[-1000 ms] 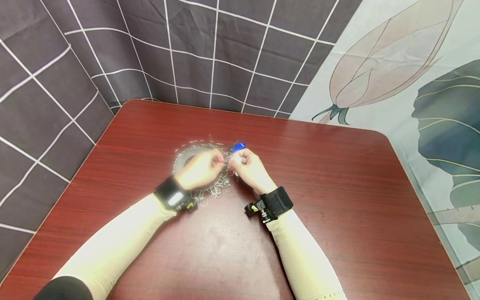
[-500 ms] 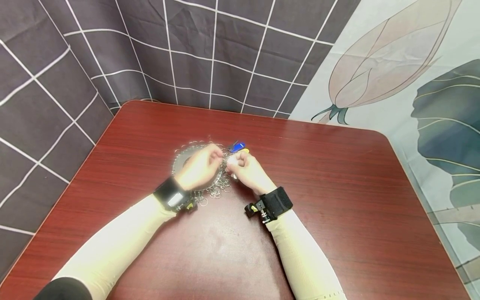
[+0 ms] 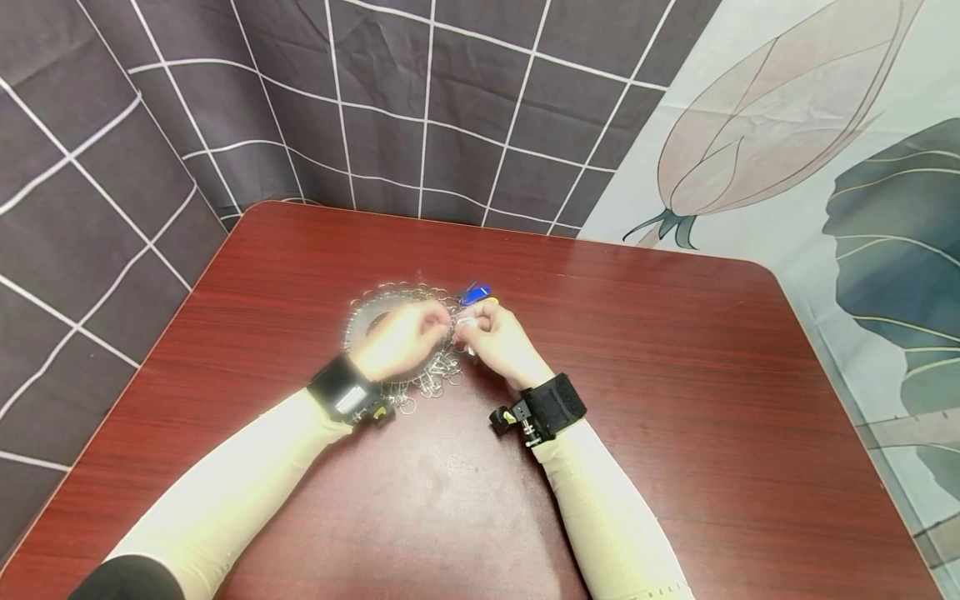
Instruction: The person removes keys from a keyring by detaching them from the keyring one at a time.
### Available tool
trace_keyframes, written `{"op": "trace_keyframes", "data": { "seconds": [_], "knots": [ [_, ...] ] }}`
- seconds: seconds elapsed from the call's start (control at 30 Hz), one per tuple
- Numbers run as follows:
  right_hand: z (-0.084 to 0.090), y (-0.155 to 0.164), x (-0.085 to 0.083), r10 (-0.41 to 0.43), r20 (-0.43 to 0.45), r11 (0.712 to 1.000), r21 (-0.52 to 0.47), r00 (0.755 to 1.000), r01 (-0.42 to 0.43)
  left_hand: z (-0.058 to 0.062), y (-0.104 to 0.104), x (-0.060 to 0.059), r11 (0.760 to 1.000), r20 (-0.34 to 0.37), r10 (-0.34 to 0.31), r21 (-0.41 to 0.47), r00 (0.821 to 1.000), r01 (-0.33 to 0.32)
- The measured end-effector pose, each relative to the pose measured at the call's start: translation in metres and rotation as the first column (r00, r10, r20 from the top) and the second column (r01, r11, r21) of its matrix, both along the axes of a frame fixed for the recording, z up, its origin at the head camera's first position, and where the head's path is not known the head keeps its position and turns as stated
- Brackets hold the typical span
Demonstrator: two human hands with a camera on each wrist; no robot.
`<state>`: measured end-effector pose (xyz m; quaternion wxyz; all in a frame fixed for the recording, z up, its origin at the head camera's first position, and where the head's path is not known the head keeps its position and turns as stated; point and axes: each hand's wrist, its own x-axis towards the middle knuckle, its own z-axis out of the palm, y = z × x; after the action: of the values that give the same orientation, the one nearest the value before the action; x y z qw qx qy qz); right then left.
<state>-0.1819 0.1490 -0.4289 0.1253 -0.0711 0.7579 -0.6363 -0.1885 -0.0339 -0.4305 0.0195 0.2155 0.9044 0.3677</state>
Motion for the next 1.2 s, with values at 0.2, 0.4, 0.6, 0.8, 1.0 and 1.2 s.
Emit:
{"op": "trace_keyframes", "data": {
  "seconds": [0.2,0.4,0.6,0.8,1.0,1.2],
  "knots": [
    [0.0005,0.0001,-0.0001,-0.018,-0.03,1.0,0.004,0.999,0.018,0.001,0.0009,0.0001,0.999,0.023,-0.04,-0.035,0.999,0.041],
    [0.0009,0.0006,-0.0005,-0.033,-0.023,0.999,-0.017,0.999,0.032,0.0016,0.0008,0.0005,0.999,0.031,-0.028,-0.043,0.999,0.029],
    [0.0001,0.0006,-0.001,-0.023,-0.028,1.0,-0.006,0.999,0.023,-0.0004,-0.0007,0.0003,0.999,0.016,0.019,-0.047,1.0,-0.018],
    [-0.0033,0.0004,-0.0015,-0.004,-0.022,1.0,0.008,1.0,0.004,-0.0008,-0.0009,0.0009,0.998,-0.006,0.059,-0.022,0.998,-0.059],
    [-0.0055,0.0007,-0.002,0.012,-0.019,0.999,0.034,1.0,-0.011,-0.0013,0.0,0.0003,0.996,-0.056,0.079,0.048,0.995,-0.076],
    [-0.005,0.0003,-0.002,0.008,-0.014,0.999,0.036,1.0,-0.007,0.0,0.0002,0.0011,0.996,-0.07,0.081,0.037,0.994,-0.079]
  ]
}}
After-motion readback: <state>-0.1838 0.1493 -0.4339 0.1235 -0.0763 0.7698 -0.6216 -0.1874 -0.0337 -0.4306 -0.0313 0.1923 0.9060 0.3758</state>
